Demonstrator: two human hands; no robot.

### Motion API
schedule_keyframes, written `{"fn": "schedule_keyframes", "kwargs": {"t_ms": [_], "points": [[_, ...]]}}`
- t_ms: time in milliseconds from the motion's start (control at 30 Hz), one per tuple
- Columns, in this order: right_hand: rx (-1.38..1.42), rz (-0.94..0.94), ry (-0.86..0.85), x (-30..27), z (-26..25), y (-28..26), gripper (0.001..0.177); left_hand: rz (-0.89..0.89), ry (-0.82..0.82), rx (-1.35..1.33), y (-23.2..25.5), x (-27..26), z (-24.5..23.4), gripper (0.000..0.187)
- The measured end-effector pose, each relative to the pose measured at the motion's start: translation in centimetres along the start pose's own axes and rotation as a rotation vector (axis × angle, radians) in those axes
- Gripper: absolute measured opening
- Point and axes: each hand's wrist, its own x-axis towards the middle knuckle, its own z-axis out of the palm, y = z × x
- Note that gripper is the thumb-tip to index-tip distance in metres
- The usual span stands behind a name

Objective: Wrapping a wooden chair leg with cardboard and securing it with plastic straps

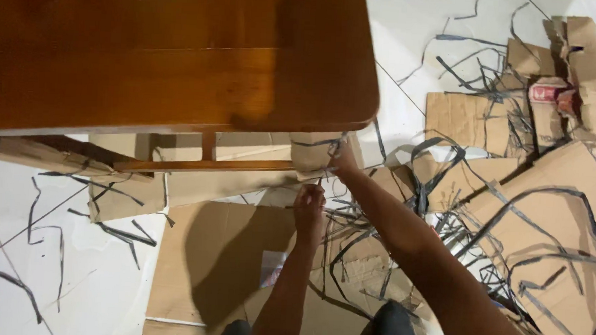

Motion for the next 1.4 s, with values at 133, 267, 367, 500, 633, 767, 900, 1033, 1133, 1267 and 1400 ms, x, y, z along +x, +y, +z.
{"fn": "schedule_keyframes", "kwargs": {"t_ms": [133,267,367,500,633,767,900,1033,1133,1267,1400], "points": [[-0.67,0.063,-0.015,1.0,-1.5,0.8,0.043,0.109,0.048,0.433,0.4,-0.4,0.2,0.014],[-0.75,0.123,-0.085,0.0,-1.6,-2.1,0.033,0.096,0.14,0.591,4.9,-2.1,3.2,0.009],[-0.639,0.13,-0.135,-2.7,-1.9,-6.3,0.025,0.364,0.079,0.734,6.0,-3.2,3.2,0.006],[-0.62,0.067,-0.219,-5.3,-4.0,-8.7,0.021,0.513,0.052,0.777,4.0,-2.9,2.2,0.003],[-0.721,-0.056,-0.332,-7.9,-7.4,-9.8,0.025,0.523,0.027,0.745,1.7,-3.2,2.1,0.004],[-0.853,-0.066,-0.387,-10.2,-10.9,-11.8,0.028,0.288,-0.123,0.701,2.5,-6.1,4.2,0.021],[-0.868,-0.022,-0.368,-12.3,-13.0,-14.4,0.025,0.261,-0.256,0.777,2.3,-7.1,6.0,0.019],[-0.868,-0.01,-0.389,-13.8,-15.5,-14.5,0.024,0.244,-0.395,0.893,3.8,-8.5,8.1,0.032],[-0.869,-0.05,-0.386,-15.1,-17.5,-13.8,0.024,0.361,-0.535,0.971,7.2,-10.3,10.7,0.028],[-0.798,0.01,-0.296,-16.6,-19.6,-12.1,0.036,0.53,-0.742,1.018,10.1,-11.3,14.1,0.019],[-0.768,0.191,-0.242,-19.9,-21.2,-11.3,0.043,0.632,-0.883,1.138,11.7,-11.5,16.9,0.021]]}}
